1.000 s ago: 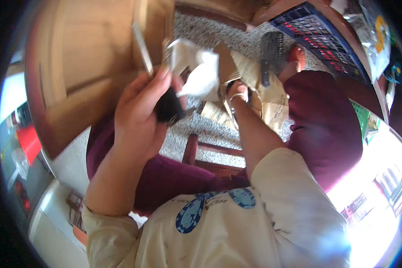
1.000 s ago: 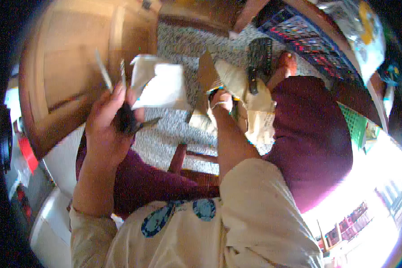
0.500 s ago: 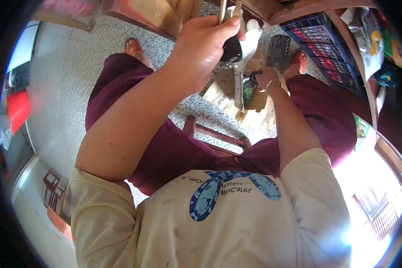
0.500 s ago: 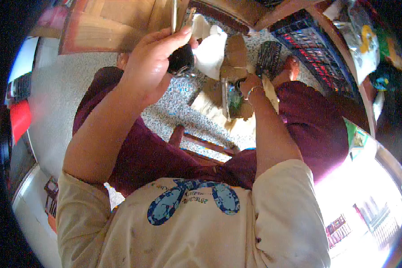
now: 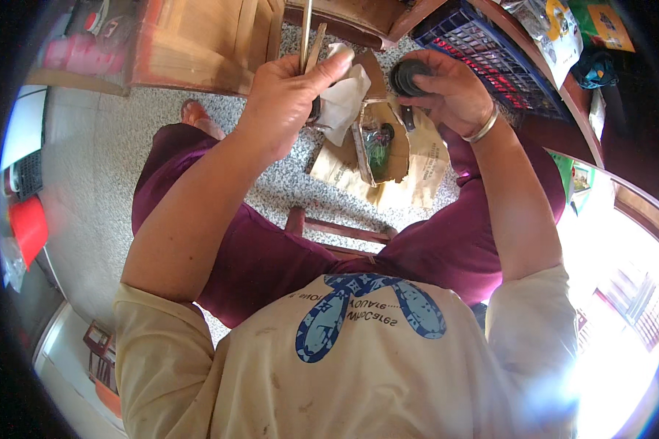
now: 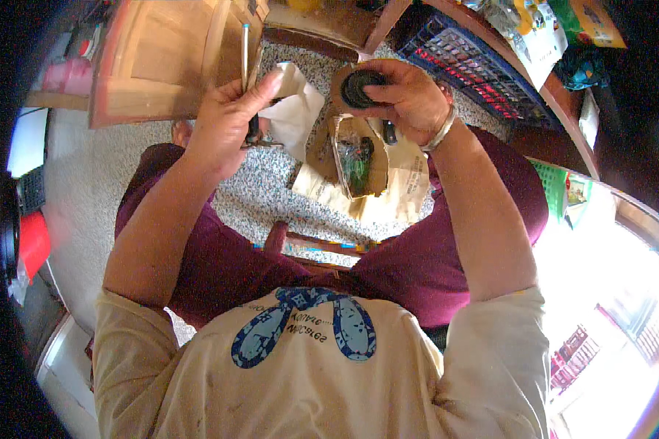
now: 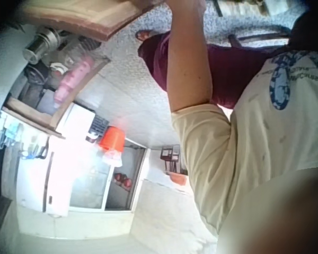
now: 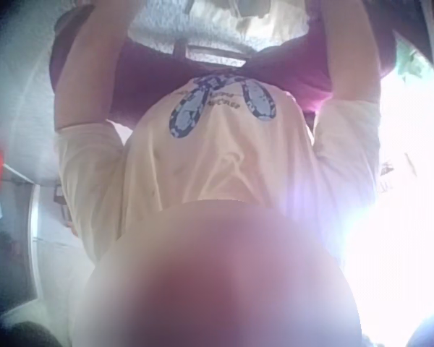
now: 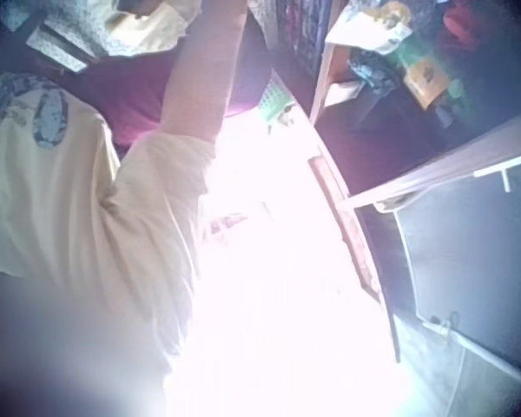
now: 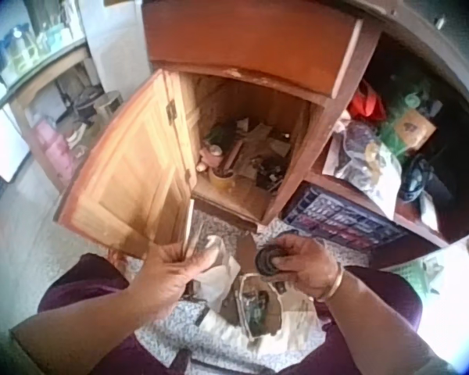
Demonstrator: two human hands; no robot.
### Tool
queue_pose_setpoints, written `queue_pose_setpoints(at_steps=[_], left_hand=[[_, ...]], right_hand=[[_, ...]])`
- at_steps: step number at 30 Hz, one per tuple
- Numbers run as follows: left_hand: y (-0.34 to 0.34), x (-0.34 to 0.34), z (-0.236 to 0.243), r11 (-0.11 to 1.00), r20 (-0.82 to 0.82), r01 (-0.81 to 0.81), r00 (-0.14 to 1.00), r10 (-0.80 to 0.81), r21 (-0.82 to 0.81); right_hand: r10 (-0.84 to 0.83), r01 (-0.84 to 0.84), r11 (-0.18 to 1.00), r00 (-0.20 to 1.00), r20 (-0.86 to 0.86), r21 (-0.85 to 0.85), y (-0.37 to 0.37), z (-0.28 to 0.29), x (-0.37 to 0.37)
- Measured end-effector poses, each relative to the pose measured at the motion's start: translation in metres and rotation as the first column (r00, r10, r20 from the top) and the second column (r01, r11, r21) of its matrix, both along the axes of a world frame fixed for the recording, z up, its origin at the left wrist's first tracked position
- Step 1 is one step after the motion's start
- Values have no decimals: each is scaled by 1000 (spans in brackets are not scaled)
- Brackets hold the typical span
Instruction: The recorder is handling a spray can, a butane lighter, and various mechanical parts, apparently preparing or repairing a tool.
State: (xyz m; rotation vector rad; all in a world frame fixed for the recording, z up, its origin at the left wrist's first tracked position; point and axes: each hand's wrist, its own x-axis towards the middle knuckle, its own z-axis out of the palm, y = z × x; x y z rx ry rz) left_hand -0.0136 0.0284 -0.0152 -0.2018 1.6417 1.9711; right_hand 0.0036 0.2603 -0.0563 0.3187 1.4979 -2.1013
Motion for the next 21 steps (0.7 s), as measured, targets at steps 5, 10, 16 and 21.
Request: queue_pose_setpoints(at_steps=[5, 10, 16, 21], left_hand=[[0, -1, 0, 998, 63, 45, 997, -42, -53], [3, 1, -3, 986, -22, 116, 993, -120, -122], [4, -4, -2, 986, -119, 110, 985, -125, -126], [5, 2, -2, 981, -187, 137, 969, -162, -138]], right_hand=[[-77, 75, 992, 997, -10, -101, -16, 14, -2], [-114, 113, 934, 993, 17, -338, -25, 19, -4], [-138, 164, 911, 986, 95, -379, -34, 30, -2], [-125, 135, 964, 990, 60, -228, -44, 37, 5]])
